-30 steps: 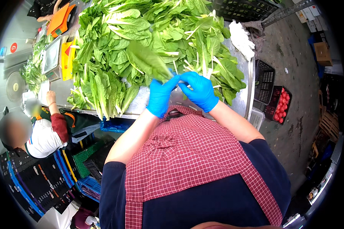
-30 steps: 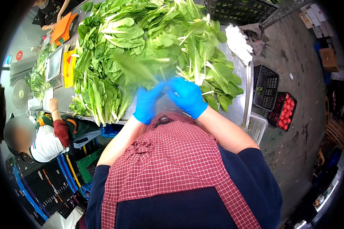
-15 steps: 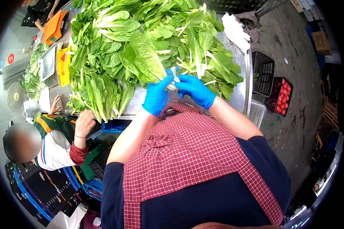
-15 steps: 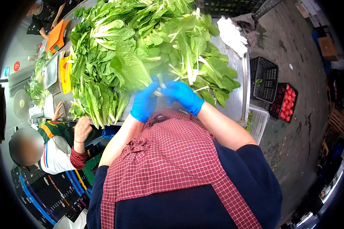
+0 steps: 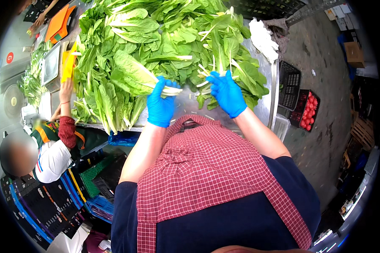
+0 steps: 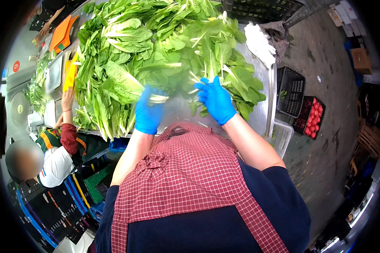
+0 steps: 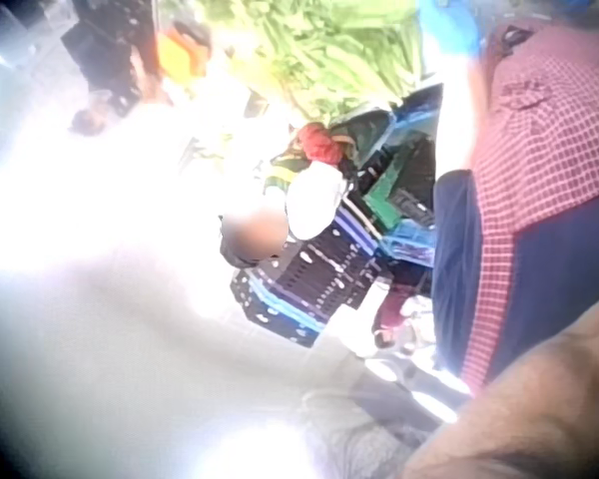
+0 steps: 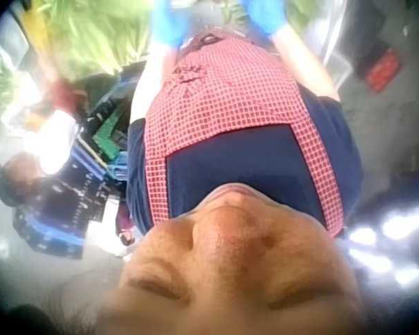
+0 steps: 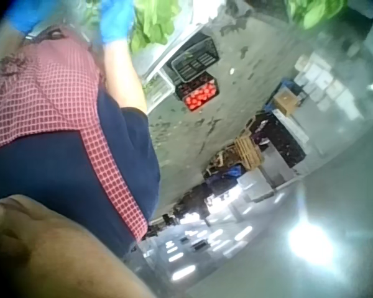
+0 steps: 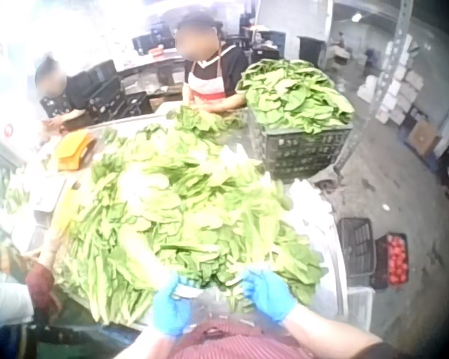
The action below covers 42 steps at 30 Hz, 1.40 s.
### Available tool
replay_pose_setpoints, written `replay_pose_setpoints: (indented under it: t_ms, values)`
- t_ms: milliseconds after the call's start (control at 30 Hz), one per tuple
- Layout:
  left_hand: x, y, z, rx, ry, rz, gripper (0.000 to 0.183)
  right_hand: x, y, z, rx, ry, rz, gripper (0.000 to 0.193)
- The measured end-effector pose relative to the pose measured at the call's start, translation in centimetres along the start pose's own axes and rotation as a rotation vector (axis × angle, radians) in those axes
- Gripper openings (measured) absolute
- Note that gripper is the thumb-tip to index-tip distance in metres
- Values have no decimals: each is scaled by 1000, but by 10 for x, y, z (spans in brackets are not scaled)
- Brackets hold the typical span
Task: The person stands at a stainless steel table in a commercial kitchen, wearing blue gloves and a red checkered apron. They repeatedly pick up bunches of leafy green vegetables, remove the lower leaves by hand, and place the trimmed stems into a clear plastic bin. A coworker is visible in the background performing similar tasks.
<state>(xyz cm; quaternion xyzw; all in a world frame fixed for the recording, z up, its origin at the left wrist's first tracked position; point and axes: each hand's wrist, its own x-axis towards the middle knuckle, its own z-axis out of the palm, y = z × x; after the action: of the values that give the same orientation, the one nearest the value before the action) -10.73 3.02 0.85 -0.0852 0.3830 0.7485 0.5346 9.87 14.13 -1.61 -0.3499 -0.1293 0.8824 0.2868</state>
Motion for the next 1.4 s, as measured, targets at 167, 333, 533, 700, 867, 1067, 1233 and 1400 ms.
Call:
replay_pose_setpoints:
  t_ms: [167,333,533,700,867,1067,1233,1400]
  values:
    - [-1,16,-27,-47,101,79,21,27,14,34,-1053,-30,-364,33]
    - [-7,19,-35,-49,200,106,24,97,9,63,-1733,27,-1166,32]
    - [-1,31,-62,82,237,194,24,73,-28,64,-1288,-198,-502,21]
    - [5,45,-73,151,357,291,28,42,-105,27,-1669,4,-570,32]
    - [15,48,-57,358,374,473,31,39,-61,71,-2007,-160,-957,67]
    - [43,40,-69,720,202,295,33,77,19,111,-2347,-122,-680,115]
    - [47,3,-62,665,213,310,36,107,54,80,-2532,-55,-687,120]
    - [46,-1,-48,469,173,192,32,120,40,73,-2443,-11,-861,87]
